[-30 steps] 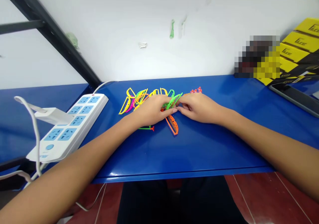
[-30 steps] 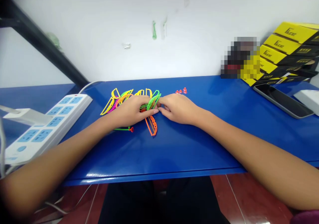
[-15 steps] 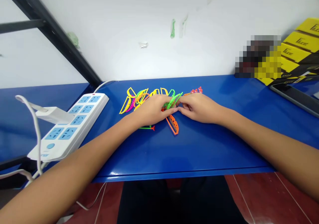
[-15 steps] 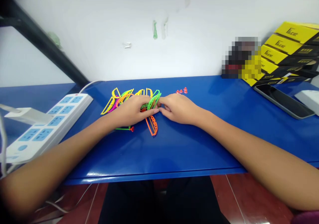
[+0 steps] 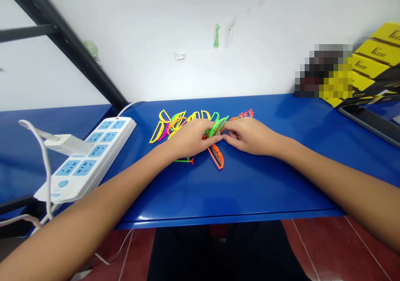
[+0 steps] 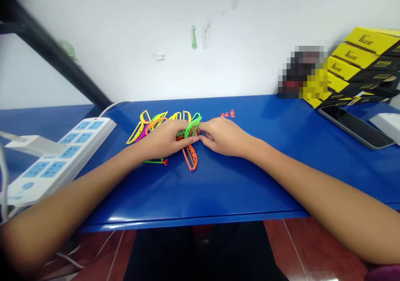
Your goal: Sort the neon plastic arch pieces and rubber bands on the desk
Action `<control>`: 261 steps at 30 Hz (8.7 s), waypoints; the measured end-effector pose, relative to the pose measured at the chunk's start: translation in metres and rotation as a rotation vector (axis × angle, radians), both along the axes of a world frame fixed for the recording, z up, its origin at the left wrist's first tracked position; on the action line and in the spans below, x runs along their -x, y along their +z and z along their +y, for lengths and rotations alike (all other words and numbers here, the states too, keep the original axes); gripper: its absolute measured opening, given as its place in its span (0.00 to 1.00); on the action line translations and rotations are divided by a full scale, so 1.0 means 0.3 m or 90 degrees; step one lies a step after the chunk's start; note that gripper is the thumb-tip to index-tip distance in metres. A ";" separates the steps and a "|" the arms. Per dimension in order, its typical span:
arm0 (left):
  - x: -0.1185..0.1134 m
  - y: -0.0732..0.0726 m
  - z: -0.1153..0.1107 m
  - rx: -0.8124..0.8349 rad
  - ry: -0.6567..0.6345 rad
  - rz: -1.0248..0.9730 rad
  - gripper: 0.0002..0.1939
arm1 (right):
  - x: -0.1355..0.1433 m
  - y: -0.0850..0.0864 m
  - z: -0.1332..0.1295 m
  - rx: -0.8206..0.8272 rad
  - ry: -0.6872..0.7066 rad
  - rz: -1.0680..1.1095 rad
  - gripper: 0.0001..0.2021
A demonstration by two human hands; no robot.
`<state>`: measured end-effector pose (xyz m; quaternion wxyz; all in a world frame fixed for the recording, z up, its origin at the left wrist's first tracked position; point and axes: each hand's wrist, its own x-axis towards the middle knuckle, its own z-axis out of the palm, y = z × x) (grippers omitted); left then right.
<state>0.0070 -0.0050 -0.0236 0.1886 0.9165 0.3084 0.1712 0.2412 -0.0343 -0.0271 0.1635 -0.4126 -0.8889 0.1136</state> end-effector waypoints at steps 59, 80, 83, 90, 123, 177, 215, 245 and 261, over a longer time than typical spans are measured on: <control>-0.006 0.009 -0.004 0.000 0.049 0.061 0.30 | 0.022 0.019 -0.012 -0.028 0.008 -0.052 0.10; -0.004 0.012 -0.008 0.004 0.033 0.058 0.23 | 0.027 0.018 -0.016 -0.017 0.003 -0.057 0.08; -0.005 0.011 -0.009 -0.003 0.040 0.061 0.21 | 0.026 0.021 -0.017 -0.019 0.001 -0.059 0.09; -0.004 0.003 -0.007 -0.017 0.038 0.067 0.22 | 0.024 0.017 -0.015 -0.015 0.011 -0.051 0.08; -0.012 0.009 -0.012 -0.035 0.039 0.092 0.16 | 0.035 0.037 -0.030 -0.004 0.001 -0.094 0.07; -0.007 0.008 -0.021 -0.116 0.017 0.122 0.15 | 0.060 0.070 -0.087 0.010 -0.041 -0.244 0.14; -0.008 0.011 -0.019 -0.109 0.009 0.134 0.14 | 0.076 0.085 -0.109 0.018 -0.057 -0.280 0.14; -0.008 0.006 -0.004 -0.096 0.034 0.126 0.16 | 0.077 0.096 -0.123 0.029 -0.054 -0.290 0.15; -0.007 0.002 -0.002 -0.100 0.029 0.115 0.17 | 0.074 0.090 -0.120 0.023 -0.050 -0.281 0.15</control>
